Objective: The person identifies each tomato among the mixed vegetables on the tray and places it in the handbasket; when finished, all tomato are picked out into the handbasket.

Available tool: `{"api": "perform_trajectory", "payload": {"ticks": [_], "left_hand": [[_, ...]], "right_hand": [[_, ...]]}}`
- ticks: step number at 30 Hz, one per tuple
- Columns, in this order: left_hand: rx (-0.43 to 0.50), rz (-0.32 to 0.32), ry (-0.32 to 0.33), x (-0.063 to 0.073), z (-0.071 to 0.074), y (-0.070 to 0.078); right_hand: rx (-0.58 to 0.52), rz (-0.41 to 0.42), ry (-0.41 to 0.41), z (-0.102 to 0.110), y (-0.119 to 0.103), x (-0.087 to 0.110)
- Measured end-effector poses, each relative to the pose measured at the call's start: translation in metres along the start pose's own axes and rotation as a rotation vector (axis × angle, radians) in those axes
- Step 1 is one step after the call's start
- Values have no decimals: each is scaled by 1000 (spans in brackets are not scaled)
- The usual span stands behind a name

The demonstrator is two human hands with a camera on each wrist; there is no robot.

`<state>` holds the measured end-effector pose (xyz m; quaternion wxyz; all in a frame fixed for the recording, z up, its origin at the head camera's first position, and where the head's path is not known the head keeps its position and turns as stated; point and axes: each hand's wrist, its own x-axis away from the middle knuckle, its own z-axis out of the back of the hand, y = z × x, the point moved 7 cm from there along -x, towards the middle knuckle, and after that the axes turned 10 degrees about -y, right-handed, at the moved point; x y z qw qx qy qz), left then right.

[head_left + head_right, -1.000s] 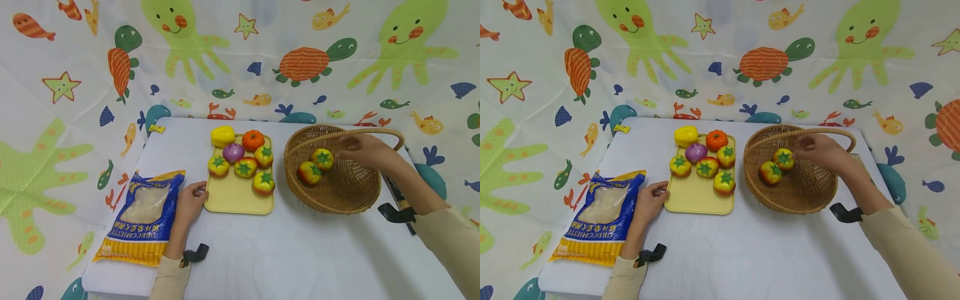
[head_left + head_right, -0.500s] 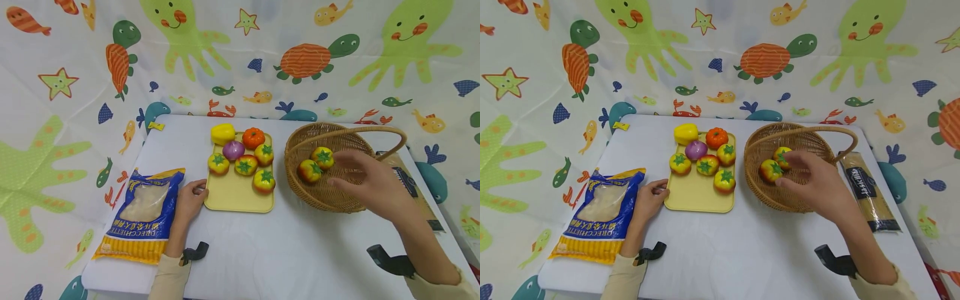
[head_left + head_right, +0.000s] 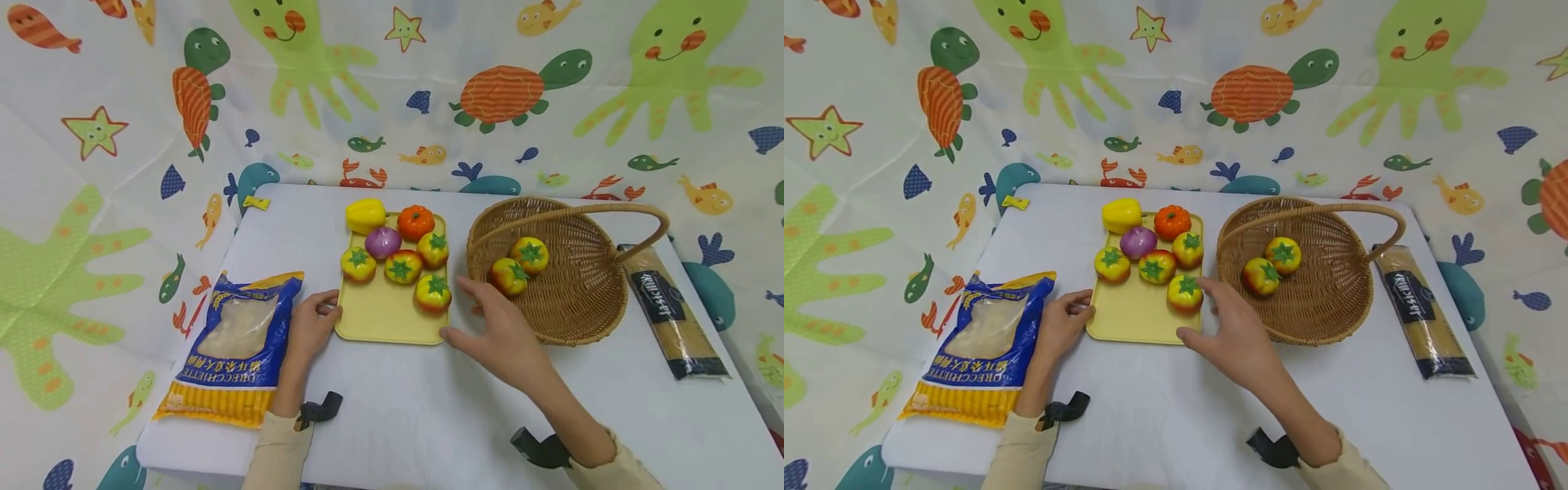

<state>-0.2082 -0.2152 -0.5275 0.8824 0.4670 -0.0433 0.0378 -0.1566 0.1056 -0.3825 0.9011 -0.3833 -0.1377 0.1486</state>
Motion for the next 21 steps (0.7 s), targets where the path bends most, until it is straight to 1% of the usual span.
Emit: {"api": "perform_trajectory", "payload": {"ticks": [5, 10, 13, 17, 21], "left_hand": [[-3, -1, 6, -2, 0, 1], [-7, 8, -5, -2, -2, 0], [2, 17, -8, -2, -2, 0], [2, 30, -3, -1, -1, -1], [-2, 22, -2, 0, 0, -1]], "right_hand": [[50, -8, -18, -34, 13, -23], [79, -1, -10, -59, 30, -38], [87, 4, 12, -66, 37, -43], [101, -7, 42, -68, 45, -52], [72, -39, 53, -69, 53, -62]]}}
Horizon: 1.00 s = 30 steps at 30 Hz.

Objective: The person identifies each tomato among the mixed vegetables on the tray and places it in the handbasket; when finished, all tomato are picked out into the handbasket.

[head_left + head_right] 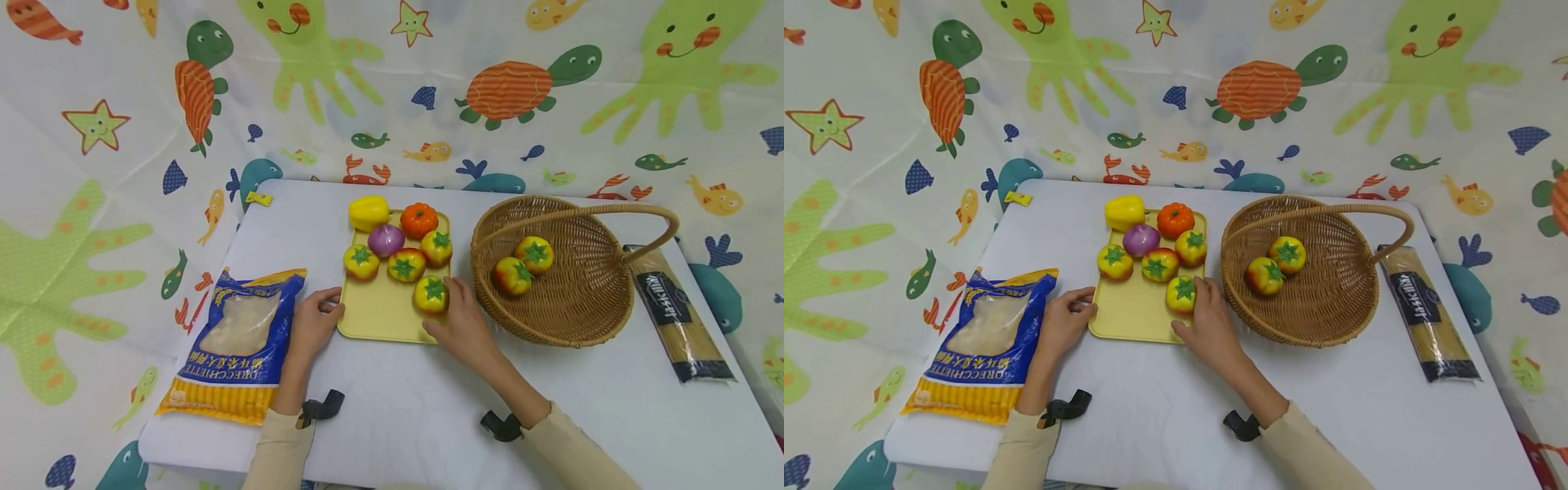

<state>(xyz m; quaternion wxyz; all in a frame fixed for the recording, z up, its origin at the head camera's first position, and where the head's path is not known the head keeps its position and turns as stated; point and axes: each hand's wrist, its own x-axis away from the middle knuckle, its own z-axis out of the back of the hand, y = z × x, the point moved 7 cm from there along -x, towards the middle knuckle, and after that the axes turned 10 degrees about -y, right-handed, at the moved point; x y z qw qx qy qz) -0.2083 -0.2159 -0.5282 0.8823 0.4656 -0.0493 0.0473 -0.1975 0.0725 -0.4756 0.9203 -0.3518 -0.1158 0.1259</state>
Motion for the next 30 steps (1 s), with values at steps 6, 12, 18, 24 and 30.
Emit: {"api": "perform_trajectory", "payload": {"ticks": [6, 12, 18, 24, 30], "left_hand": [[7, -5, -1, -1, 0, 0], [15, 0, 0, 0, 0, 0], [8, 2, 0, 1, 1, 2], [14, 11, -6, 1, 1, 1], [17, 1, -5, 0, 1, -1]], "right_hand": [[-41, -22, 10, -3, 10, -16], [-60, -28, 26, -5, 18, -23], [-66, -21, 43, -5, 17, -25], [-81, -25, 42, -5, 17, -26], [-90, -20, 41, -5, 19, -26]]}}
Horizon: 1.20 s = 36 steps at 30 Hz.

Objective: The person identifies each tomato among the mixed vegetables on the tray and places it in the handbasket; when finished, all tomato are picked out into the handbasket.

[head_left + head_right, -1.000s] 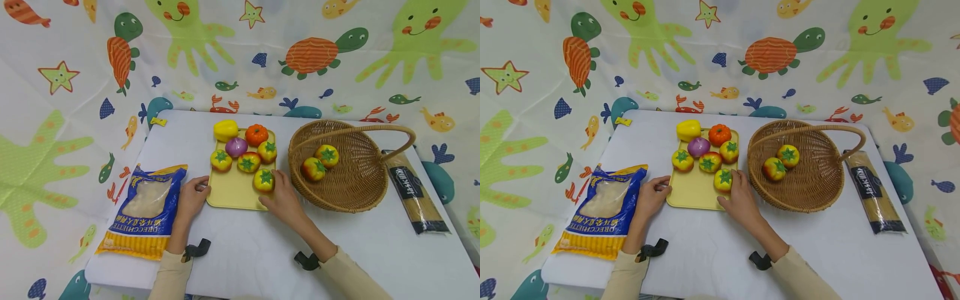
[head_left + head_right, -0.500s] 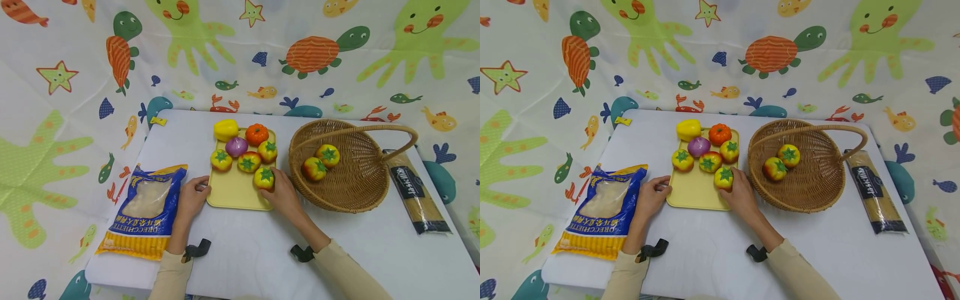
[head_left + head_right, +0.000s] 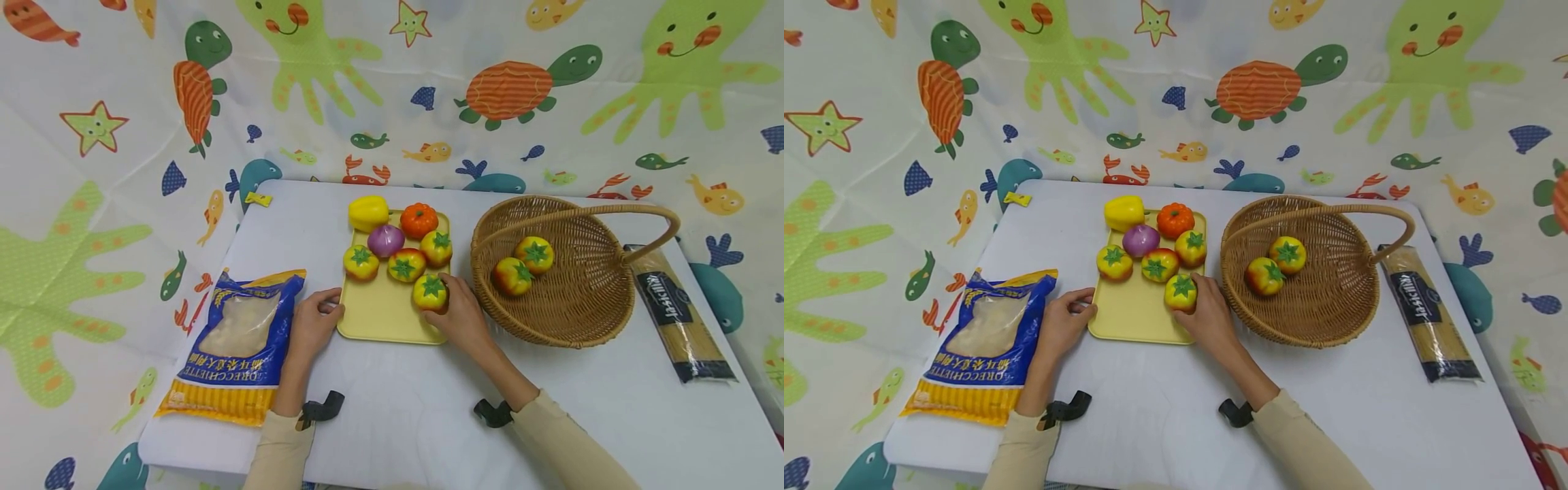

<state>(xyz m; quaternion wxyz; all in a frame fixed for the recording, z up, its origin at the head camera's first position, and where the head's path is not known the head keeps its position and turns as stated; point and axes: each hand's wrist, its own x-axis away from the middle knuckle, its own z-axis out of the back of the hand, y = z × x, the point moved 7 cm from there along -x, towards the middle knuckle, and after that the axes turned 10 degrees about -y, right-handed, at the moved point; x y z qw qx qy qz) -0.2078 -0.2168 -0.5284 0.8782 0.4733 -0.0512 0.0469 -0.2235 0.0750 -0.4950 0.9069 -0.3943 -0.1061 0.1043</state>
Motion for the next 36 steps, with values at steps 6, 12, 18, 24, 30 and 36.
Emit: {"api": "perform_trajectory", "payload": {"ticks": [6, 12, 18, 24, 30, 36], "left_hand": [[-4, -4, 9, -1, 2, -1], [-10, -7, 18, 0, 4, -2], [-1, 8, 13, 2, 3, -5], [11, 23, -5, 4, 2, -4], [13, 16, 2, 3, 2, -2], [13, 1, 2, 2, 0, -1]], "right_hand": [[-18, 12, -4, 0, -1, -1], [-37, 59, -32, -1, -7, 1], [-59, 114, -54, -1, -12, 9], [-131, 174, -98, 5, -22, 26], [-142, 250, -181, 25, -48, 52], [-110, 263, -256, 56, -62, 73]]}}
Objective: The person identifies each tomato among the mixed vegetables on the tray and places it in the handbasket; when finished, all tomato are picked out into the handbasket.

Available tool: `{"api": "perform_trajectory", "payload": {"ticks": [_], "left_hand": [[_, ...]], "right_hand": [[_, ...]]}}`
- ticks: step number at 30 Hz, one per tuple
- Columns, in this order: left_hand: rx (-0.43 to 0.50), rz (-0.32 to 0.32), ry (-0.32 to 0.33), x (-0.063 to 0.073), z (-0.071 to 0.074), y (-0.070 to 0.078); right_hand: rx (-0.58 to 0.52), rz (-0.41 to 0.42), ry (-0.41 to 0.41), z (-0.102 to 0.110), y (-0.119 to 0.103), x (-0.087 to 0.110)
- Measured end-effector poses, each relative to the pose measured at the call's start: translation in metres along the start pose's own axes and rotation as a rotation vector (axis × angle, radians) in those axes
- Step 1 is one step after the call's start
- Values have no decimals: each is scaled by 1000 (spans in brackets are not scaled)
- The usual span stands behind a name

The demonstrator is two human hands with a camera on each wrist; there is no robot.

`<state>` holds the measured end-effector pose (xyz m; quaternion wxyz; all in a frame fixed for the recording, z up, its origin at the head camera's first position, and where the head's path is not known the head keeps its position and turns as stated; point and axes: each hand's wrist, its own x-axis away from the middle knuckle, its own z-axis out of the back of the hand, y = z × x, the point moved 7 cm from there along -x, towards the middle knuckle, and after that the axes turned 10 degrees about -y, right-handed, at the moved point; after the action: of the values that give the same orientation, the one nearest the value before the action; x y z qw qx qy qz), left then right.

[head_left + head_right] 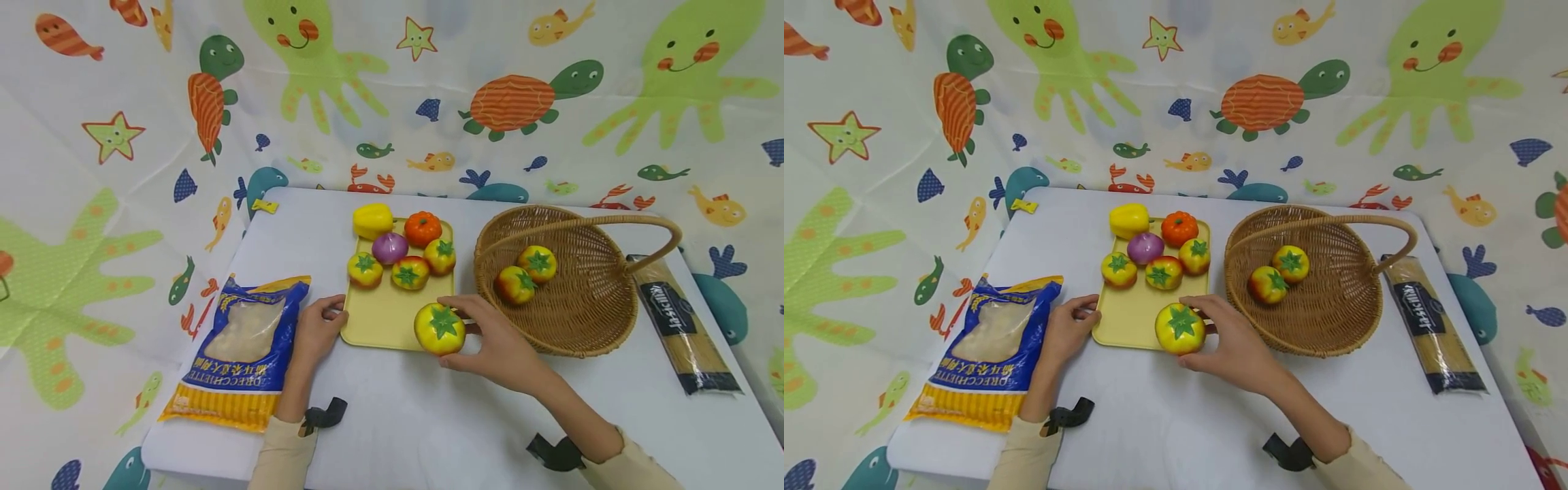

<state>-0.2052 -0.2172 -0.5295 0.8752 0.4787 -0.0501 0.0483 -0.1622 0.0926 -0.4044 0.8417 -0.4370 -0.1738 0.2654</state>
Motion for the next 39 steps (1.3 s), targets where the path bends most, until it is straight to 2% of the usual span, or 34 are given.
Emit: {"api": "perform_trajectory", "payload": {"ticks": [6, 10, 13, 16, 19, 24, 30, 39], "left_hand": [[0, 2, 4, 0, -1, 0], [1, -6, 6, 0, 0, 1], [4, -11, 9, 1, 0, 1], [4, -9, 10, 1, 0, 1], [3, -7, 10, 1, 0, 1], [3, -7, 7, 1, 0, 1], [4, -1, 4, 1, -1, -1], [5, -10, 11, 1, 0, -2]], "right_hand": [[15, -29, -23, 37, -5, 21], [118, -62, 12, 69, -3, 32], [145, -92, 29, 91, 4, 40], [128, -129, 25, 111, 15, 45], [116, -203, 26, 130, 31, 47], [100, -314, 21, 156, 60, 42], [70, -368, 11, 176, 81, 27], [71, -303, 39, 186, 92, -2]]}}
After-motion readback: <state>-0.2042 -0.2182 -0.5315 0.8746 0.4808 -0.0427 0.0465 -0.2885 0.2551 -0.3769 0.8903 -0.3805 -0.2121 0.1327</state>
